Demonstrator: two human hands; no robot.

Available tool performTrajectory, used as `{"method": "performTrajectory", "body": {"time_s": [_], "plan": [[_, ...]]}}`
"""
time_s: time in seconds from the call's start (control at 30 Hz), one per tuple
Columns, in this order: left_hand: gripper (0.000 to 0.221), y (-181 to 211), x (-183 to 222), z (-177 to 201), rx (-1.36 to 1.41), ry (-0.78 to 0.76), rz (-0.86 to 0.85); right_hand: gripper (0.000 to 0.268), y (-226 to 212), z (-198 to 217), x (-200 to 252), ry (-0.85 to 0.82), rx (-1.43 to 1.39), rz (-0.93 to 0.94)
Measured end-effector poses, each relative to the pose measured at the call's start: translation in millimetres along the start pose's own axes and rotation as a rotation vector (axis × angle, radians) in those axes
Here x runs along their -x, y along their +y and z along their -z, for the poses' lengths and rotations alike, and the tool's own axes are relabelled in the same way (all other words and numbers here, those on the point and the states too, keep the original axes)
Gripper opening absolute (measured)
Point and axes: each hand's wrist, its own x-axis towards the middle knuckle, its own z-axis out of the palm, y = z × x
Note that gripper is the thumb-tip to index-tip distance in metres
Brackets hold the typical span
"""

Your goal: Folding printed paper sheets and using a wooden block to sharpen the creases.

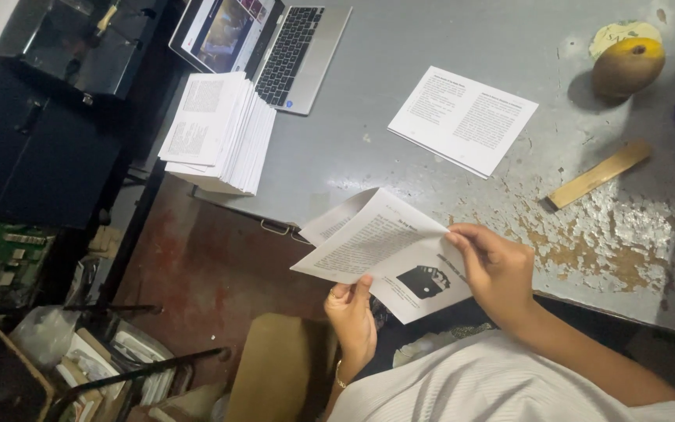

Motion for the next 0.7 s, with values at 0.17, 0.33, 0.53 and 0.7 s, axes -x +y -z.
{"method": "performTrajectory", "body": {"time_s": [0.17,0.33,0.53,0.7], "plan": [[0.009,3.9,-12.7,-4.9,-0.377,0.058,-0.170,0.018,31.3,-9.8,-14.8,-0.062,-0.038,-0.055],[0.040,17.8,-68.9,-36.1,-0.594,-0.096,-0.110,0.014,86.8,-27.7,-62.1,-0.241,-0.037,-0.213],[0.046,-18.4,-135.3,-51.1,-0.509,-0.129,0.137,0.022,223.6,-65.3,-68.9,-0.255,-0.178,-0.378],[0.048,-17.3,-135.9,-51.9,-0.509,-0.089,0.135,0.016,193.7,-64.7,-62.9,-0.242,-0.114,-0.511]]}}
